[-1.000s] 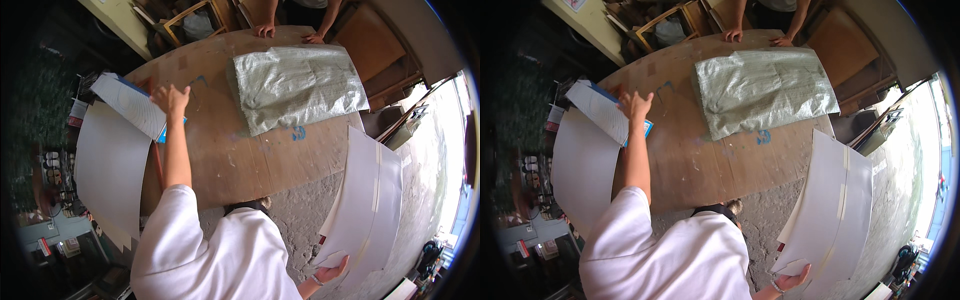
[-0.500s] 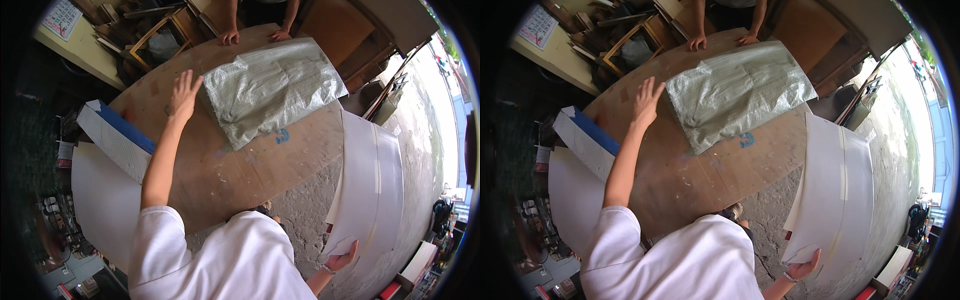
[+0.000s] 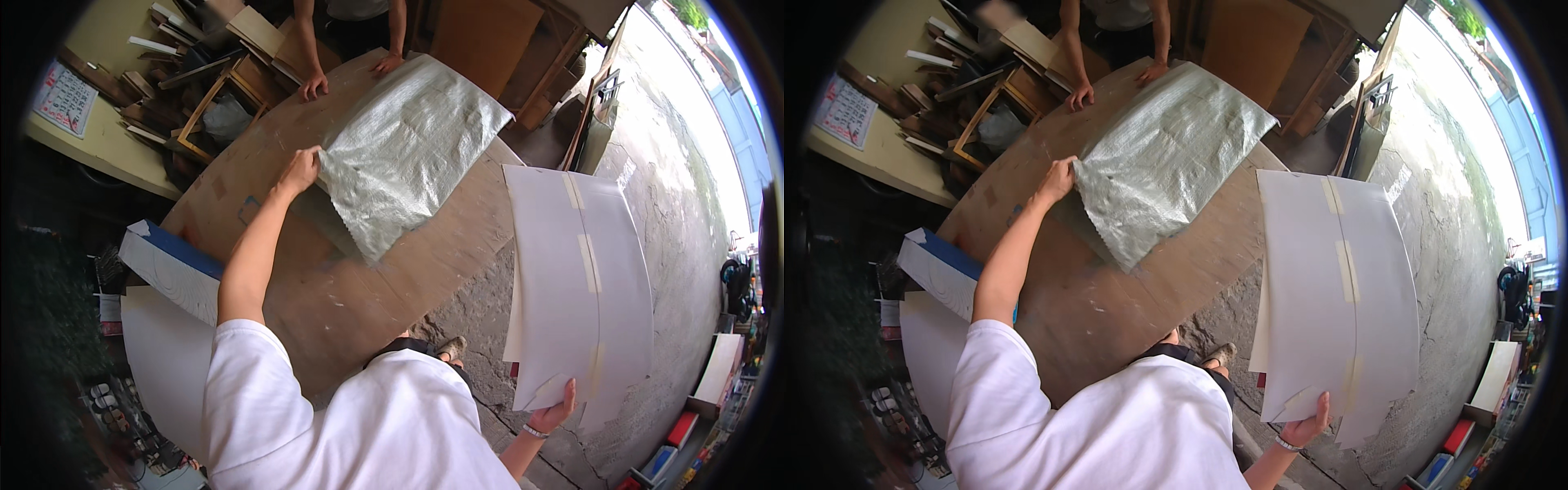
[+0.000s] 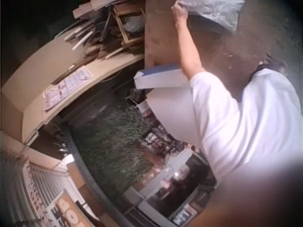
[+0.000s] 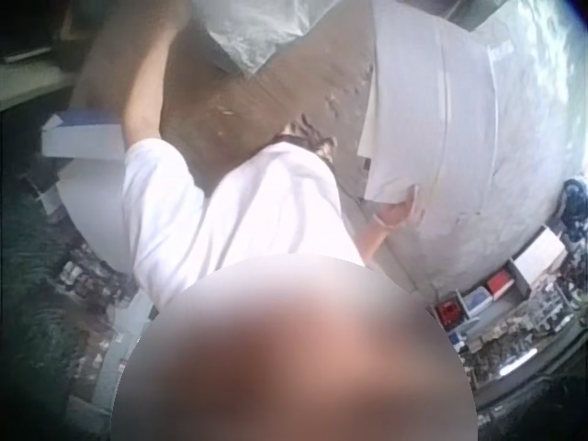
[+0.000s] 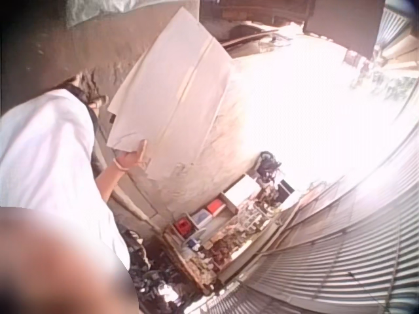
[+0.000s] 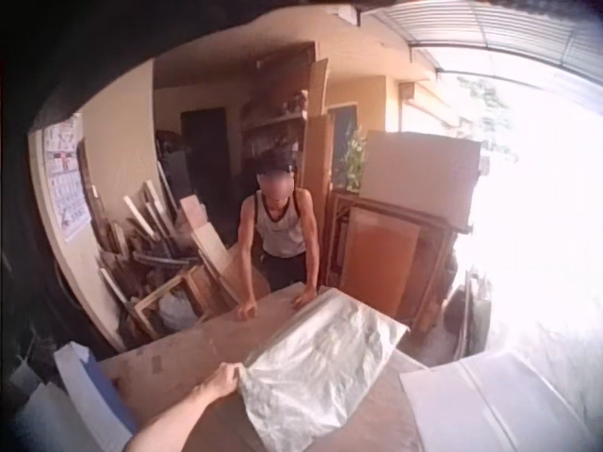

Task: The person organizes art supplies in a cluttered workshop. They handle a decorative paper bag, a sign, and various framed artworks, placing them on a wooden slatted table. They also stack and arrange large white boards and sheets on a workbench.

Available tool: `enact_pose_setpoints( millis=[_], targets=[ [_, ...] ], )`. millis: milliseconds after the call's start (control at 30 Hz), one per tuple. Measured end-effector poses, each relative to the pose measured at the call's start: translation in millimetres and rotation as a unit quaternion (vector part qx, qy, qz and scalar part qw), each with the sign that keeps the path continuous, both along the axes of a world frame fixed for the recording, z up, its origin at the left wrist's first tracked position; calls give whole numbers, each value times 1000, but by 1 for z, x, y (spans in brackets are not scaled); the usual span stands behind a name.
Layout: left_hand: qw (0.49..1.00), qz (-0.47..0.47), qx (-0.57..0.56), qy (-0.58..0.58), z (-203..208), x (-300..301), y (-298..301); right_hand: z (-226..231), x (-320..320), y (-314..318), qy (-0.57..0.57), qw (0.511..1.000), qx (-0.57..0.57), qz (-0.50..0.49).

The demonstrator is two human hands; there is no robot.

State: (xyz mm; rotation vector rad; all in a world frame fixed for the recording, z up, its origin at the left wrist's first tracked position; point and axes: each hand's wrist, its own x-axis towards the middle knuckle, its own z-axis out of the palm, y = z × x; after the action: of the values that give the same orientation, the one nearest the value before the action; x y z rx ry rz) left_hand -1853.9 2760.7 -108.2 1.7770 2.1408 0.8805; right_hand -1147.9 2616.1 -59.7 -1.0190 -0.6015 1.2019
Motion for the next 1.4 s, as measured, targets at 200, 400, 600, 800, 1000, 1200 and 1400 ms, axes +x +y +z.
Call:
enact_pose_setpoints(
  millis=[200, 400, 600, 800, 1000, 1200, 1400],
  targets=[
    [995, 47, 59, 69, -8, 148, -53, -18, 66, -17, 75, 995, -55, -45],
    [989, 135, -38, 36, 7, 345, -75, -36, 185, -42, 45, 995, -60, -63],
    [984, 91, -117, 101, 38, 448, -39, -47, 267, -86, 47, 996, -57, -53],
    [970, -3, -133, 205, 47, 480, 5, -67, 264, -144, 112, 990, -76, -35],
    [986, -26, -91, 134, 35, 505, 43, -78, 200, -200, 147, 978, -120, -82],
    [960, -81, -158, 215, 57, 513, 59, -91, 136, -235, 173, 970, -132, -104],
    [934, -132, -124, 307, 57, 524, 62, -117, 84, -269, 221, 958, -150, -107]
  ],
)
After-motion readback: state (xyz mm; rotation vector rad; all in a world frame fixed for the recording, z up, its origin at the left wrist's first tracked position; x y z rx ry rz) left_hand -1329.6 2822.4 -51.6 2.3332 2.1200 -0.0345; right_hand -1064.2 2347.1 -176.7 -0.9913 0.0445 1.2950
